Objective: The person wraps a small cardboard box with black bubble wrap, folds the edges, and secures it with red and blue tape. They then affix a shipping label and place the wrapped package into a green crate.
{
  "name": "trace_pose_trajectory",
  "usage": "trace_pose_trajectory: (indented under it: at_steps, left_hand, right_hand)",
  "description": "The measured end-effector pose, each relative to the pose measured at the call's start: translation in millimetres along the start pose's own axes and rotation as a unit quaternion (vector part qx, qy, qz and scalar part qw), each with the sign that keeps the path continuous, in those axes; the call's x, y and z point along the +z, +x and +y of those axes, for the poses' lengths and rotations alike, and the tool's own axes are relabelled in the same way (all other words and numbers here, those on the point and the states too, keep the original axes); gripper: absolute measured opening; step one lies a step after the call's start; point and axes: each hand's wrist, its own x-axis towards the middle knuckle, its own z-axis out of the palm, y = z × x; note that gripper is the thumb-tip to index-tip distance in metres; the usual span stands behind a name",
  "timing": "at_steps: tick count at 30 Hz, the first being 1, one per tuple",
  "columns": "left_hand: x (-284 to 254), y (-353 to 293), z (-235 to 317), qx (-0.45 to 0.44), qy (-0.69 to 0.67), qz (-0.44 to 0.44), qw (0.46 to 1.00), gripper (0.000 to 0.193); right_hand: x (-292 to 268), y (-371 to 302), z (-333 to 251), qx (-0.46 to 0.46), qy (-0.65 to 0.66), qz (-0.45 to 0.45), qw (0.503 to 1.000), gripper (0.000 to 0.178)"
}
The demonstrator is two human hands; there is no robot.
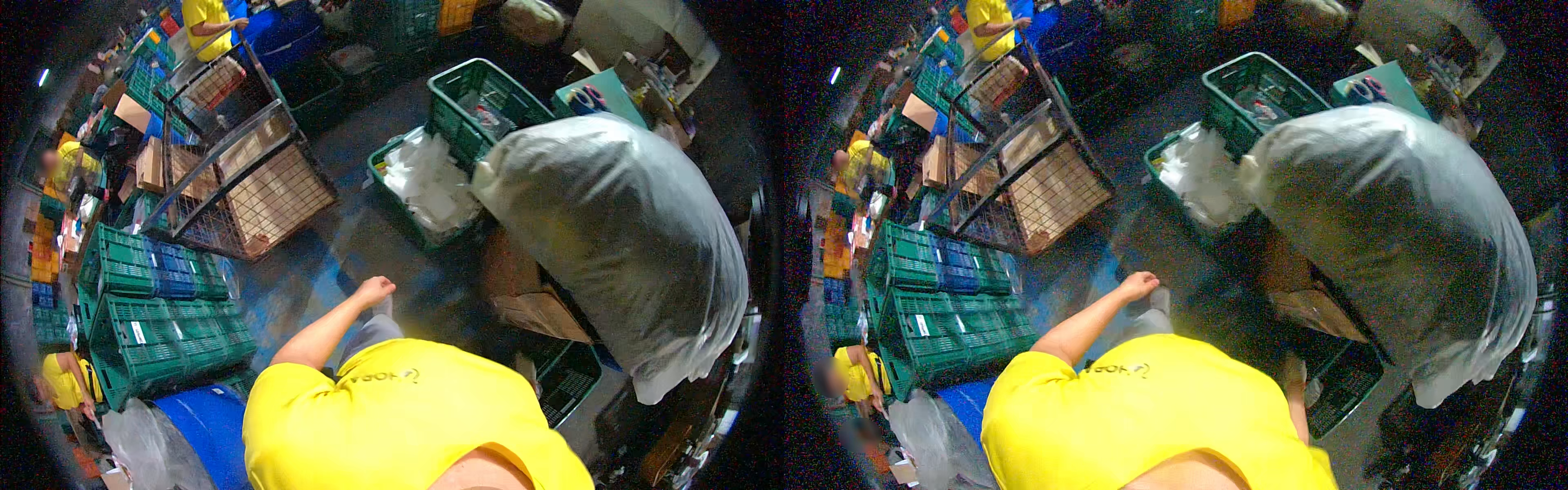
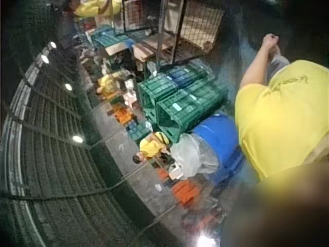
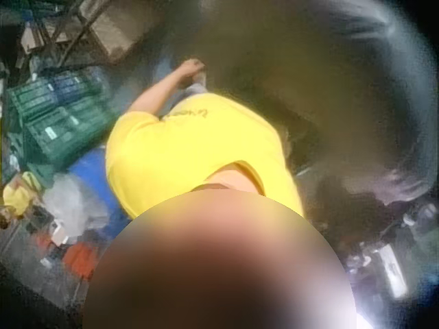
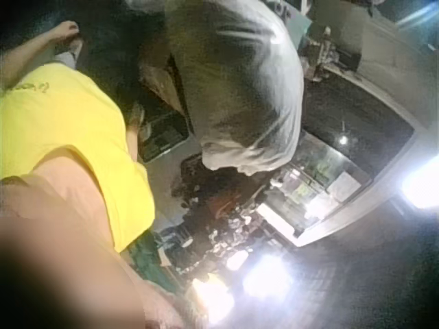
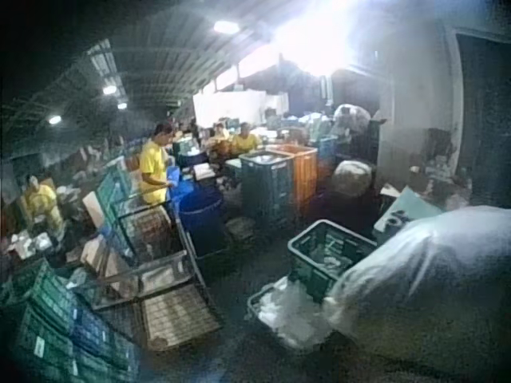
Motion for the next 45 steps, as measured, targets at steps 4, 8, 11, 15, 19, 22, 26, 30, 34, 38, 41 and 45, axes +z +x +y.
trace_pose_trajectory:
  at_steps: [4,8,11,15,19,22,26,30,34,38,41,45]
  left_hand:
    - [-71,-5,-48,-0.040,-0.092,0.081,0.992,0.041]
    - [-156,21,-47,0.005,-0.114,0.161,0.980,0.037]
    - [-236,71,-21,0.096,-0.133,0.253,0.953,0.035]
    - [-335,147,13,0.122,-0.142,0.291,0.938,0.036]
    - [-390,186,22,0.077,-0.065,0.294,0.950,0.038]
    - [-414,203,26,0.008,-0.015,0.263,0.965,0.041]
    - [-447,229,48,-0.100,-0.041,0.155,0.982,0.047]
    - [-507,262,59,-0.021,0.112,0.285,0.952,0.052]
    - [-568,304,24,-0.225,0.120,0.388,0.886,0.081]
    - [-615,360,-40,-0.269,0.079,0.466,0.839,0.090]
    - [-647,397,-78,-0.306,0.056,0.514,0.799,0.097]
    - [-657,432,-98,-0.355,-0.033,0.574,0.737,0.094]
  right_hand:
    - [-45,76,-128,-0.082,-0.115,0.018,0.990,0.044]
    - [-77,129,-250,-0.027,0.067,0.048,0.996,0.043]
    - [-98,153,-322,0.041,0.198,-0.083,0.976,0.047]
    - [-137,196,-390,-0.066,0.134,-0.056,0.987,0.046]
    - [-185,258,-454,-0.103,0.099,0.001,0.990,0.046]
    - [-223,296,-501,-0.123,0.124,-0.026,0.984,0.045]
    - [-275,320,-538,-0.192,0.183,0.040,0.963,0.042]
    - [-297,334,-551,-0.154,0.225,0.076,0.959,0.040]
    - [-299,348,-562,-0.197,0.173,0.082,0.962,0.044]
    - [-324,394,-614,-0.097,0.334,0.009,0.938,0.041]
    - [-362,467,-689,-0.150,0.287,0.020,0.946,0.040]
    - [-405,588,-798,-0.148,0.295,-0.028,0.944,0.037]
